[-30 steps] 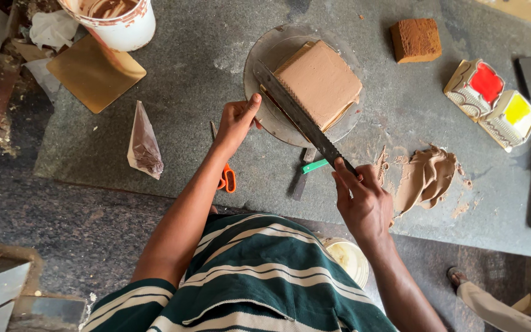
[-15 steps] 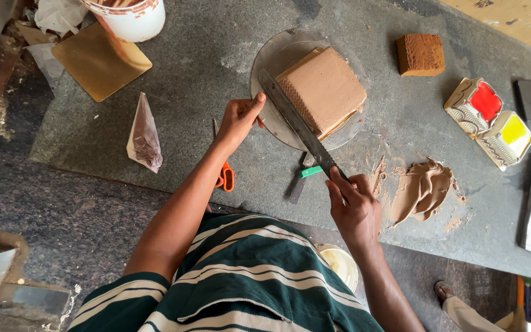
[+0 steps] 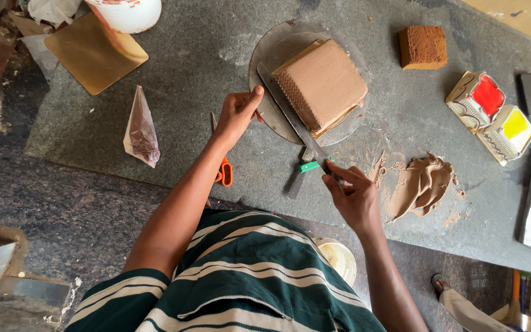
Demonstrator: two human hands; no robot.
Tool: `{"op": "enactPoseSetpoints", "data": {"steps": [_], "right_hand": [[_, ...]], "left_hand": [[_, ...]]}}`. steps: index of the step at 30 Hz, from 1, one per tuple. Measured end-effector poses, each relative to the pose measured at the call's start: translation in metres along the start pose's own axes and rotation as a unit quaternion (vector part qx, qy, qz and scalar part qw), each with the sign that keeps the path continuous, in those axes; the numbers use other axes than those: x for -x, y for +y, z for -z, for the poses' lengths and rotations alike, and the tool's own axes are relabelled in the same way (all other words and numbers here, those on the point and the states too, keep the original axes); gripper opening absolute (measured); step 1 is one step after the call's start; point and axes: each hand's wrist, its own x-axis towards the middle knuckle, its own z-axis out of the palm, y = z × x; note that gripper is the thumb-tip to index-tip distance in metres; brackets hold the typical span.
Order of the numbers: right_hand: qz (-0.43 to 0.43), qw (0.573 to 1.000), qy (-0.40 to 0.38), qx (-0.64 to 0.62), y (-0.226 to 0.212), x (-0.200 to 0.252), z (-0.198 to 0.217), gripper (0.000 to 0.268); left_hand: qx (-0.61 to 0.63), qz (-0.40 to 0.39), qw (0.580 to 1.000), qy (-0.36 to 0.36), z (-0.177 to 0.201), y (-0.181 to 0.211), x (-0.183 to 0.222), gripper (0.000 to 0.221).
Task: The person frosts a cake by spreading chocolate frosting over the sides using a spatula and then piped white frosting along the bottom edges using a pastry bag.
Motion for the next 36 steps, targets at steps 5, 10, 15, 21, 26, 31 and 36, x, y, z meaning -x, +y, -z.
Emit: {"op": "enactPoseSetpoints", "data": {"steps": [5, 10, 15, 21, 26, 31, 36], "right_hand": [[-0.055, 0.995, -0.062, -0.059, 0.018, -0.008, 0.013, 0.036], [-0.132, 0.897, -0.184, -0.380, 0.043, 0.004, 0.040, 0.028], [-0.074, 0.909, 0.070, -0.403, 0.079, 0.042, 0.052, 0.027], [0.040, 0.908, 0.313, 0.276, 0.193, 0.105, -0.061, 0.021], [-0.273, 0.926, 0.238, -0.102, 0.194, 0.153, -0.090, 0.022], [-0.216, 0.835, 0.288, -0.415, 0.155, 0.114, -0.040, 0.031], [0.046, 0.955, 0.292, -0.023, 0.072, 0.061, 0.001, 0.018]], "left_hand": [[0.008, -0.022, 1.000, -0.003, 0.002, -0.006, 0.000, 0.067], [0.051, -0.039, 0.998, 0.009, -0.003, -0.011, 0.000, 0.067], [0.040, -0.021, 0.999, 0.014, -0.008, -0.010, 0.012, 0.064], [0.016, 0.003, 1.000, -0.018, -0.017, -0.008, 0.029, 0.064], [0.019, -0.031, 0.999, -0.040, -0.025, -0.006, 0.030, 0.066], [0.009, 0.029, 0.999, -0.018, -0.018, -0.009, 0.025, 0.063], [0.021, 0.016, 0.999, 0.027, -0.007, -0.004, 0.007, 0.066]]}}
